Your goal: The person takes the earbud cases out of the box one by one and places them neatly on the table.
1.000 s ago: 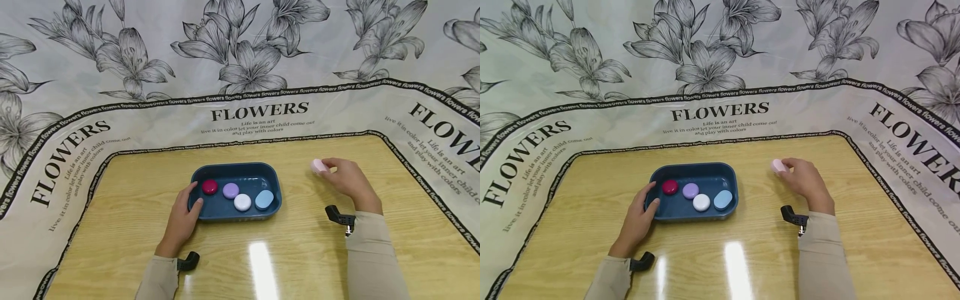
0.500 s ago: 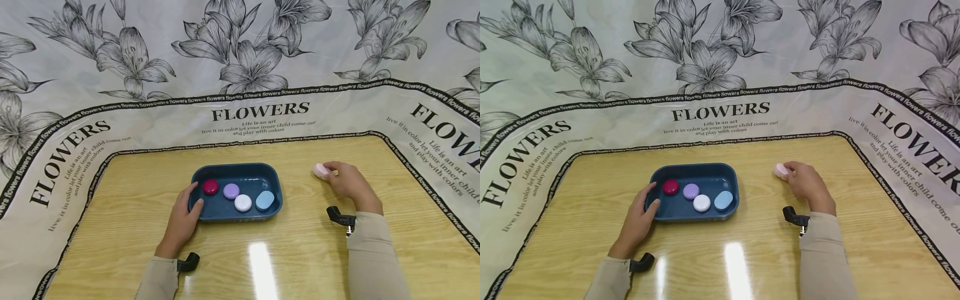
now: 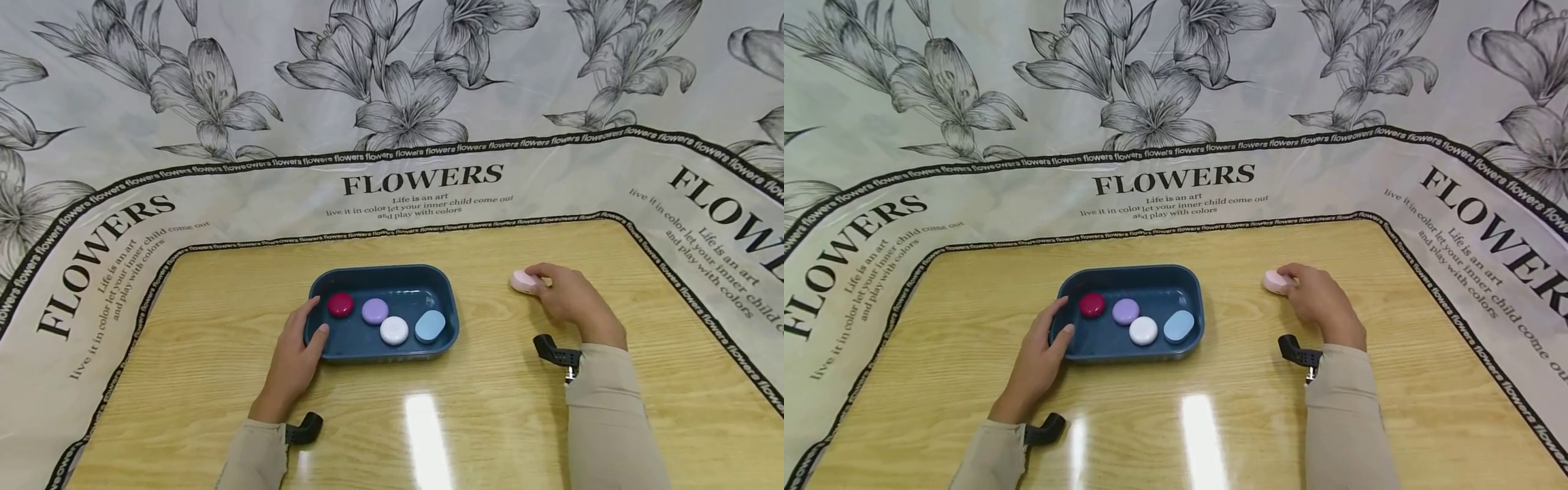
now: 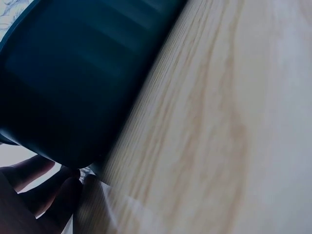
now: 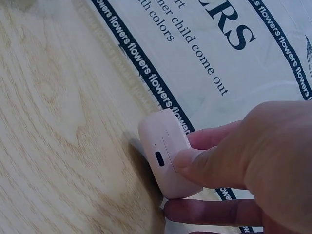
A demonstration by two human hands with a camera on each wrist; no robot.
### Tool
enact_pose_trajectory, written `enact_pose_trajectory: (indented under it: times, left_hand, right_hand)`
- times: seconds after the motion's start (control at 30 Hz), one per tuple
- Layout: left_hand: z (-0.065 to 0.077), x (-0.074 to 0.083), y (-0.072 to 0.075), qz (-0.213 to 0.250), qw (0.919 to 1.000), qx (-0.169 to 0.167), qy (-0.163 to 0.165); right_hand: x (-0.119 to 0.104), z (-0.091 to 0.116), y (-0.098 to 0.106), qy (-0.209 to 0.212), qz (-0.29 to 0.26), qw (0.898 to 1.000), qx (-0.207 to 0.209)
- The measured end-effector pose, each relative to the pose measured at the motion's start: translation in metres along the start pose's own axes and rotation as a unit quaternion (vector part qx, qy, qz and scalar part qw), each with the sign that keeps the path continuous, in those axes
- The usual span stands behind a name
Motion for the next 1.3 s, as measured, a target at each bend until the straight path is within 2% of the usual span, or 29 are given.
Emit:
enact_pose_trajectory:
  times: [0.47, 0.73, 1.3]
  left_hand:
    - [-0.001, 0.002, -0.003, -0.003, 1.0, -0.003, -0.003]
    - [0.0, 0.002, -0.003, -0.005, 1.0, -0.007, 0.004]
    - [0.001, 0.0, -0.002, -0.002, 1.0, -0.003, 0.003]
  right_hand:
    - [0.008, 0.005, -0.001, -0.002, 0.002, 1.0, -0.001]
    - [0.012, 0.006, -0.002, -0.022, -0.008, 1.0, -0.009]
    - [0.008, 0.002, -0.002, -0.018, -0.013, 1.0, -0.009]
Point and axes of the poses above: each hand's wrist, its own z-axis away from the middle knuckle, its own y-axis out of the back of the hand, x = y × z, the point moved 6 cm from there along -z, towards the middle knuckle, and after that the axes turned 13 degrees about -z, right-handed, at the moved point
